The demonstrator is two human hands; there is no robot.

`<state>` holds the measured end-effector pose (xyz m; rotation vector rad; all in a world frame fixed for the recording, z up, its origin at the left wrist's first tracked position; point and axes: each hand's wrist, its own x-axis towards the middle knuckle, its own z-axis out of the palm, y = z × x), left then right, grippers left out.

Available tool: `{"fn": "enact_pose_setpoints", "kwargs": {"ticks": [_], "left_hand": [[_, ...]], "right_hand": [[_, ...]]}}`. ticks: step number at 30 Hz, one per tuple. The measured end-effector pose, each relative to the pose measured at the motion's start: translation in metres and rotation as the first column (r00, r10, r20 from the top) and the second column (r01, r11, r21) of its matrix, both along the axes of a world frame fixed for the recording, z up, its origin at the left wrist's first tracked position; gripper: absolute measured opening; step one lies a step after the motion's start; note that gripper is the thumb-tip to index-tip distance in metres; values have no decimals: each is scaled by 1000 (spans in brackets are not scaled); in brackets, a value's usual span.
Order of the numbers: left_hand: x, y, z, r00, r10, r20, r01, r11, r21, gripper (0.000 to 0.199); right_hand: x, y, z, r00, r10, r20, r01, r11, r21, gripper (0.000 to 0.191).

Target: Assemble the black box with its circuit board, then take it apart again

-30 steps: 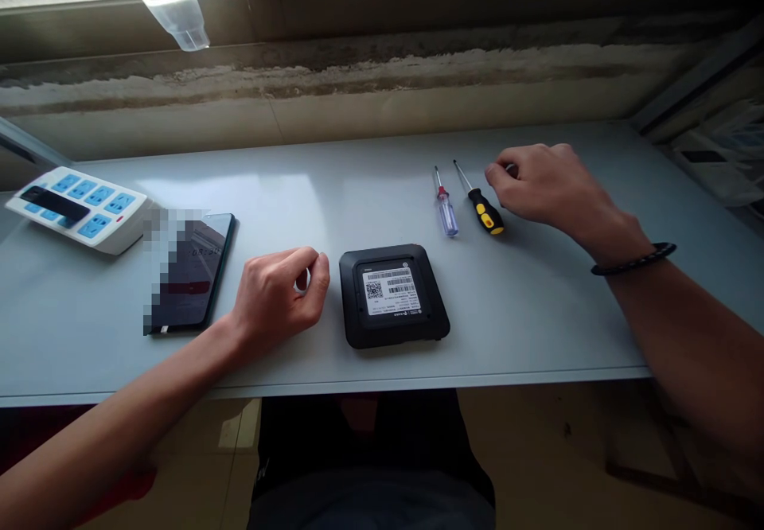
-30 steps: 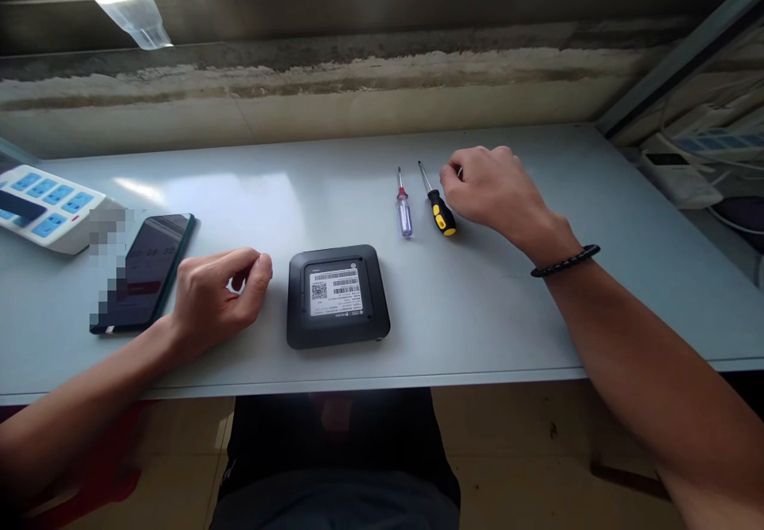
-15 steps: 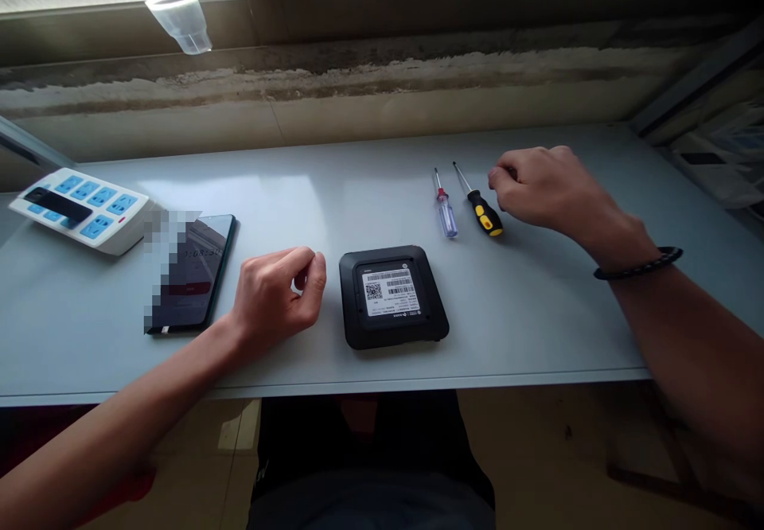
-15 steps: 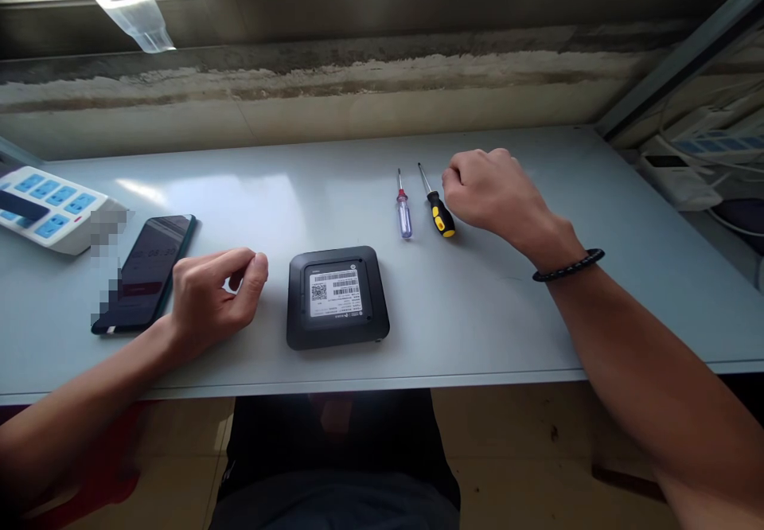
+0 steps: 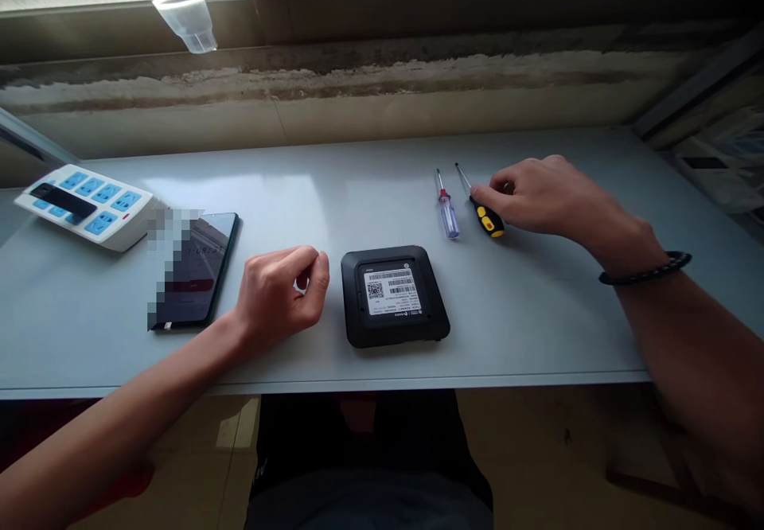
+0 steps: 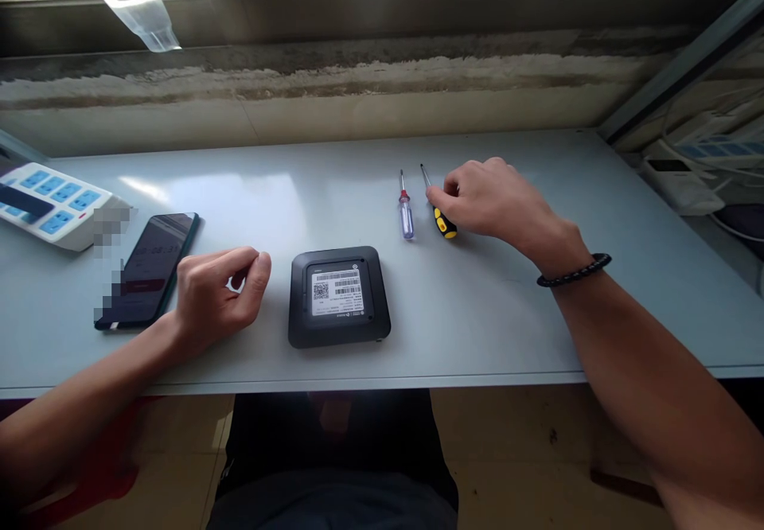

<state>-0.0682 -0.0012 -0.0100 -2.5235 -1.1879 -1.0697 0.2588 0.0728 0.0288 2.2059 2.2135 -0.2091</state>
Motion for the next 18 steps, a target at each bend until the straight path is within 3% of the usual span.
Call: {"fn": "enact_pose_setpoints", "kwargs": {"ticks": [8, 18], "left_hand": [[0, 1, -1, 1000, -12, 5, 12, 1000, 2, 42], [1, 1, -1, 1000, -14, 7, 14, 1000, 7, 42]], "right_hand": [[1, 1, 1, 996, -85, 7, 86, 992, -92, 57], [2, 3, -2, 994, -84, 68, 92, 988, -124, 52]]}}
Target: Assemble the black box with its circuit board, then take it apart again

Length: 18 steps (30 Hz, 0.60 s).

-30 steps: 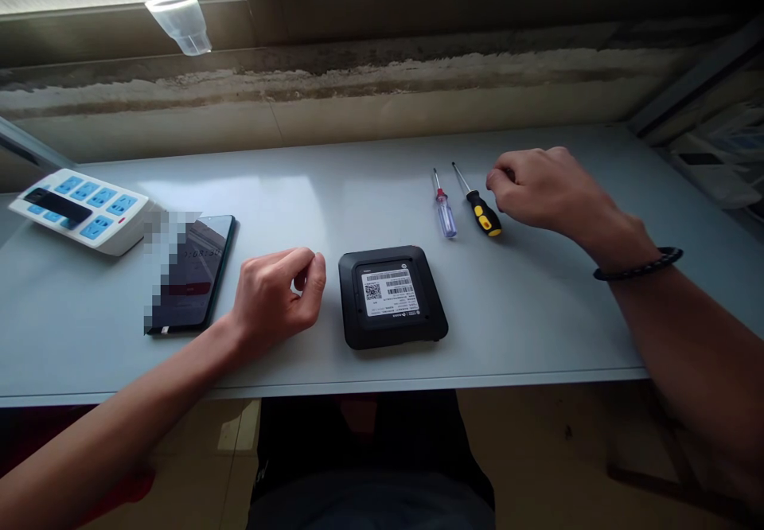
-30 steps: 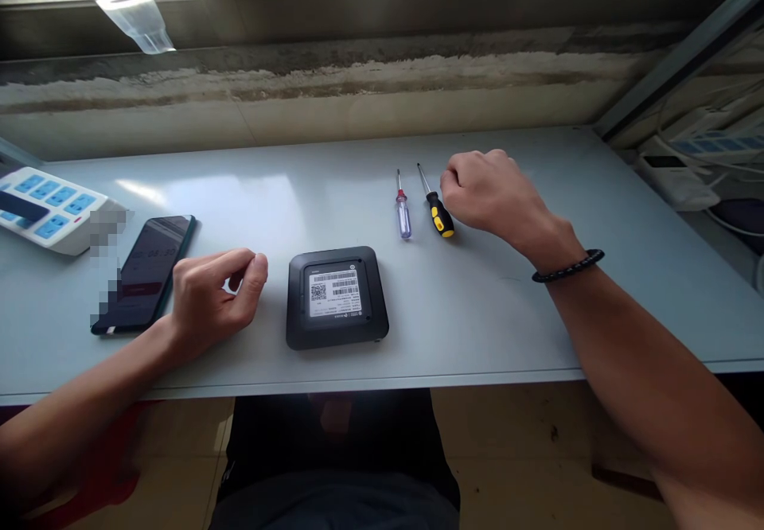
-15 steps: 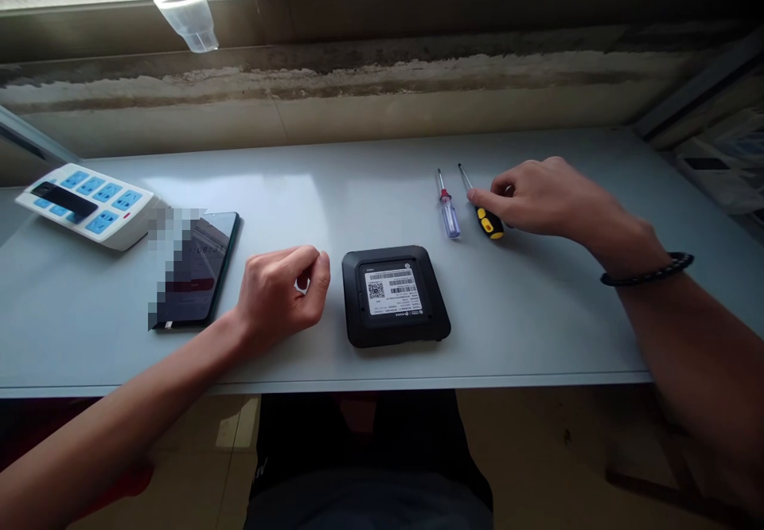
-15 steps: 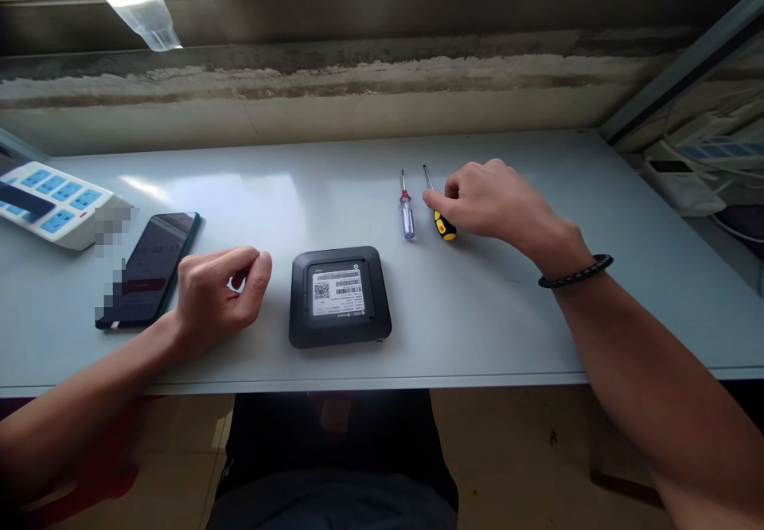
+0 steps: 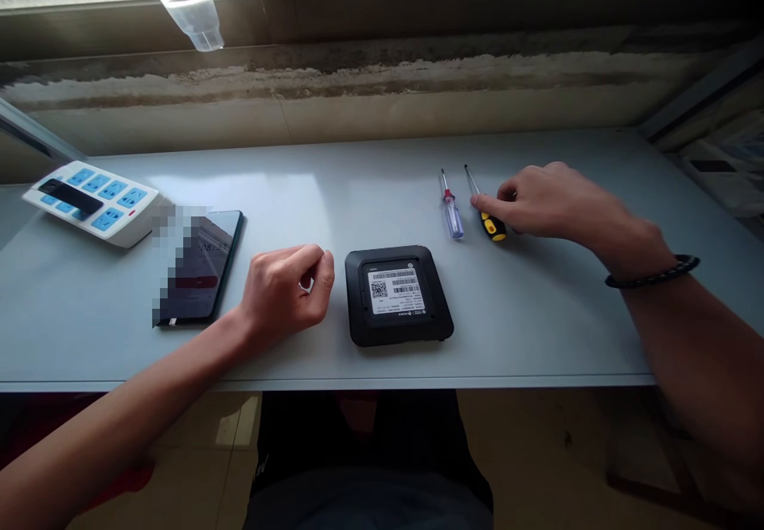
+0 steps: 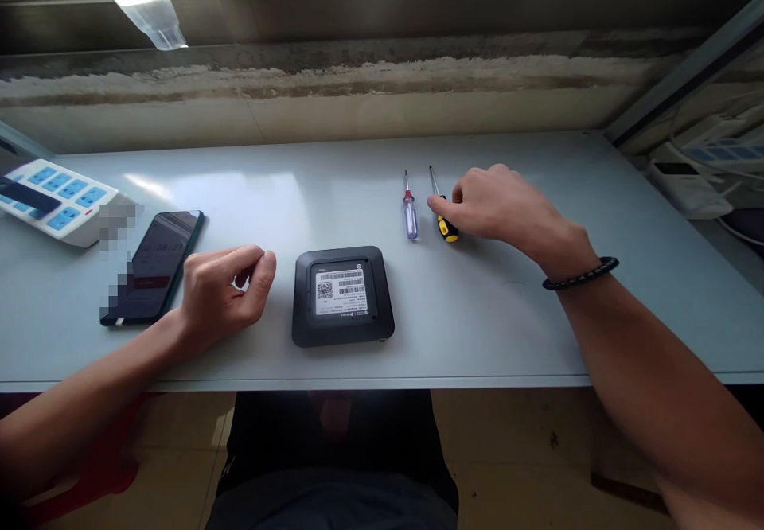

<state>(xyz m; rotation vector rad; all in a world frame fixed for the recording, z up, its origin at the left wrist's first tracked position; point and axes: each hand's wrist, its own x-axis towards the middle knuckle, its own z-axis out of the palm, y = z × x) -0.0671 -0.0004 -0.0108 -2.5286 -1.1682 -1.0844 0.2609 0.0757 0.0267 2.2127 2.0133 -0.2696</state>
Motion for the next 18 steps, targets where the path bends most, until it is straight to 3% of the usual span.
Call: {"fn": "enact_pose_setpoints", "kwargs": {"ticks": [10, 18], "left_hand": [[-1, 1, -1, 1000, -13, 1, 13, 1000, 28, 42], [0, 2, -3, 1000, -16, 4, 16, 1000, 21, 42]], "right_hand": [[3, 1, -1, 1000, -19, -17, 16, 988, -153, 54], [1, 1, 1, 1000, -22, 3, 22, 993, -115, 56]]}}
